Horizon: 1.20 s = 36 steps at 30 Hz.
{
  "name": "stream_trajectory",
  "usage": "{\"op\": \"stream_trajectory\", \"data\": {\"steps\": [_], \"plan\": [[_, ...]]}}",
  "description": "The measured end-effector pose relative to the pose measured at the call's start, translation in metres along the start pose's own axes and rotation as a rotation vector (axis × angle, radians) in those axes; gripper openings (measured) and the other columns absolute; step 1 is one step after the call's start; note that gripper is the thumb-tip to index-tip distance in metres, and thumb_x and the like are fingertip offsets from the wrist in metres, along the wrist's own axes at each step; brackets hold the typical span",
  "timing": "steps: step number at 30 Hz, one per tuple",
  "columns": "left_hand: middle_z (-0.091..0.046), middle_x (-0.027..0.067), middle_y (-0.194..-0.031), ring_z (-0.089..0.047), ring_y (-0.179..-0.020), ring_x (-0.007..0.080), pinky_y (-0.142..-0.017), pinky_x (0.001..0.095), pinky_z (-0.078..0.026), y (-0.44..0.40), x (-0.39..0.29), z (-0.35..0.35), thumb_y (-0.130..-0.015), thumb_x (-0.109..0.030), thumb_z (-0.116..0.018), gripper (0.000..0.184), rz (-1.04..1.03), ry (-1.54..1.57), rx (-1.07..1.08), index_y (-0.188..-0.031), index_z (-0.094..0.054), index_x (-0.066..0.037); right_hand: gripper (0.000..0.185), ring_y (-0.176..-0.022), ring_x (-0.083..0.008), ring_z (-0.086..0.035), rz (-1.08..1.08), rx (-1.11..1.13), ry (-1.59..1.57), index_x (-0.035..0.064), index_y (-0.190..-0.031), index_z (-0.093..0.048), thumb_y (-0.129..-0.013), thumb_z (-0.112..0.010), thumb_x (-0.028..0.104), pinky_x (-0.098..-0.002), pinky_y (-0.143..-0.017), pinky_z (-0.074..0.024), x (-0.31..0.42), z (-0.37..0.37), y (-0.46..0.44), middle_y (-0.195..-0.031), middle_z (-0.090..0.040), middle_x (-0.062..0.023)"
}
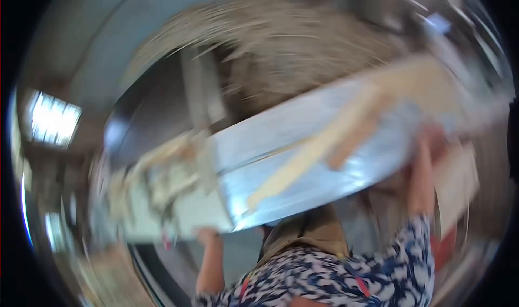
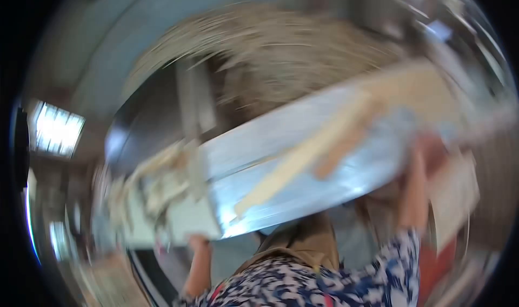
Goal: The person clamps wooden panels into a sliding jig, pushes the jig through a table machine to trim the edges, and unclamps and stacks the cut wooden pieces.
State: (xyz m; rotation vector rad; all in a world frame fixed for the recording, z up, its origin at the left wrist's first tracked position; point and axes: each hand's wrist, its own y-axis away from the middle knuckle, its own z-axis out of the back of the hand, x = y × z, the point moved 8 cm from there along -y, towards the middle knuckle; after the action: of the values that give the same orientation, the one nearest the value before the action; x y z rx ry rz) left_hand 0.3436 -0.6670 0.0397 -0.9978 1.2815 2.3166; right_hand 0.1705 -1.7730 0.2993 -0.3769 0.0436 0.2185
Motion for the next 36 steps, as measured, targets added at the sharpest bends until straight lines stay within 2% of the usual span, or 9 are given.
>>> {"op": "stream_trajectory", "data": {"steps": [2,5,10,14,18,22,24,26,36], "plan": [[-0.068,0.0132,-0.090,-0.066,-0.080,0.0275,-0.073,0.0445,-0.055,0.102,-0.022,-0.046,-0.104,-0.025,-0.057,0.026,0.115,-0.133,-0.184,-0.104,-0.068,-0.001,0.045,-0.123,-0.0314,-0.066,0.422,-0.654,-0.463,-0.0018,-0.122,-0.072,-0.103,-0.066,0.038,-0.0434,-0.101,-0.0544,0.071,-0.010,0.032,-0.126,-0.072,-0.0221],[-0.063,0.0061,-0.073,-0.063,-0.065,0.0211,-0.067,0.0379,-0.055,0.193,-0.048,-0.100,-0.113,-0.057,-0.038,0.063,0.087,0.082,0.121,-0.083,-0.063,-0.008,0.032,-0.113,-0.0312,-0.068,0.529,-0.002,-1.139,-0.0016,-0.129,-0.069,-0.106,-0.063,0.021,-0.0411,-0.099,-0.0546,0.214,0.110,0.171,-0.121,-0.072,-0.0182],[-0.073,0.0087,-0.083,-0.070,-0.074,0.0175,-0.072,0.0337,-0.058,0.301,-0.196,0.001,-0.107,-0.029,-0.061,0.031,0.093,-0.289,0.982,-0.097,-0.073,-0.002,0.029,-0.096,-0.0320,-0.070,1.220,0.450,-1.177,-0.0001,-0.129,-0.068,-0.102,-0.065,0.010,-0.0404,-0.086,-0.0556,0.331,0.308,0.419,-0.106,-0.070,-0.0194],[-0.067,0.0052,-0.065,-0.064,-0.062,0.0180,-0.061,0.0340,-0.050,0.092,-0.336,0.245,-0.102,-0.019,-0.066,0.025,-0.675,-0.257,0.001,-0.087,-0.070,0.001,0.032,-0.079,-0.0327,-0.069,1.218,0.763,-1.115,0.0003,-0.133,-0.063,-0.103,-0.064,0.012,-0.0426,-0.076,-0.0550,0.396,0.365,0.621,-0.090,-0.068,-0.0198],[-0.071,0.0290,-0.108,-0.070,-0.101,0.0425,-0.086,0.0486,-0.055,-0.105,-0.379,0.406,-0.097,-0.048,-0.073,0.054,-0.969,-0.738,-0.699,-0.108,-0.066,0.005,0.038,-0.069,-0.0328,-0.067,1.052,1.069,-0.982,-0.0014,-0.134,-0.060,-0.107,-0.061,0.024,-0.0429,-0.071,-0.0545,0.437,0.354,0.747,-0.074,-0.064,-0.0180],[-0.072,0.0349,-0.097,-0.071,-0.098,0.0505,-0.084,0.0559,-0.057,-0.229,-0.344,0.400,-0.098,-0.066,-0.062,0.071,-0.648,-0.968,-0.219,-0.105,-0.067,0.005,0.054,-0.076,-0.0315,-0.069,0.812,0.922,-1.027,-0.0048,-0.145,-0.045,-0.107,-0.060,0.031,-0.0432,-0.073,-0.0546,0.447,0.355,0.809,-0.088,-0.069,-0.0175],[-0.073,0.0301,-0.085,-0.071,-0.088,0.0507,-0.077,0.0586,-0.056,-0.238,-0.348,0.402,-0.103,-0.059,-0.056,0.062,-0.716,-0.884,-0.273,-0.093,-0.069,0.001,0.063,-0.087,-0.0333,-0.071,0.752,0.996,-0.940,-0.0063,-0.149,-0.037,-0.106,-0.062,0.032,-0.0419,-0.081,-0.0553,0.454,0.357,0.832,-0.103,-0.072,-0.0201],[-0.073,0.0283,-0.084,-0.071,-0.085,0.0504,-0.076,0.0592,-0.056,-0.242,-0.347,0.403,-0.107,-0.054,-0.052,0.058,-0.722,-0.937,-0.326,-0.091,-0.069,-0.001,0.064,-0.095,-0.0351,-0.071,0.753,0.665,-1.218,-0.0071,-0.149,-0.039,-0.105,-0.064,0.032,-0.0415,-0.088,-0.0545,0.457,0.373,0.841,-0.110,-0.071,-0.0226],[-0.071,0.0265,-0.075,-0.070,-0.074,0.0484,-0.066,0.0580,-0.055,-0.240,-0.366,0.423,-0.109,-0.048,-0.053,0.052,-0.728,-1.000,-0.389,-0.087,-0.066,-0.002,0.064,-0.102,-0.0387,-0.070,0.547,0.776,-0.936,-0.0069,-0.149,-0.040,-0.103,-0.066,0.029,-0.0442,-0.092,-0.0532,0.462,0.399,0.864,-0.114,-0.070,-0.0266]]}}
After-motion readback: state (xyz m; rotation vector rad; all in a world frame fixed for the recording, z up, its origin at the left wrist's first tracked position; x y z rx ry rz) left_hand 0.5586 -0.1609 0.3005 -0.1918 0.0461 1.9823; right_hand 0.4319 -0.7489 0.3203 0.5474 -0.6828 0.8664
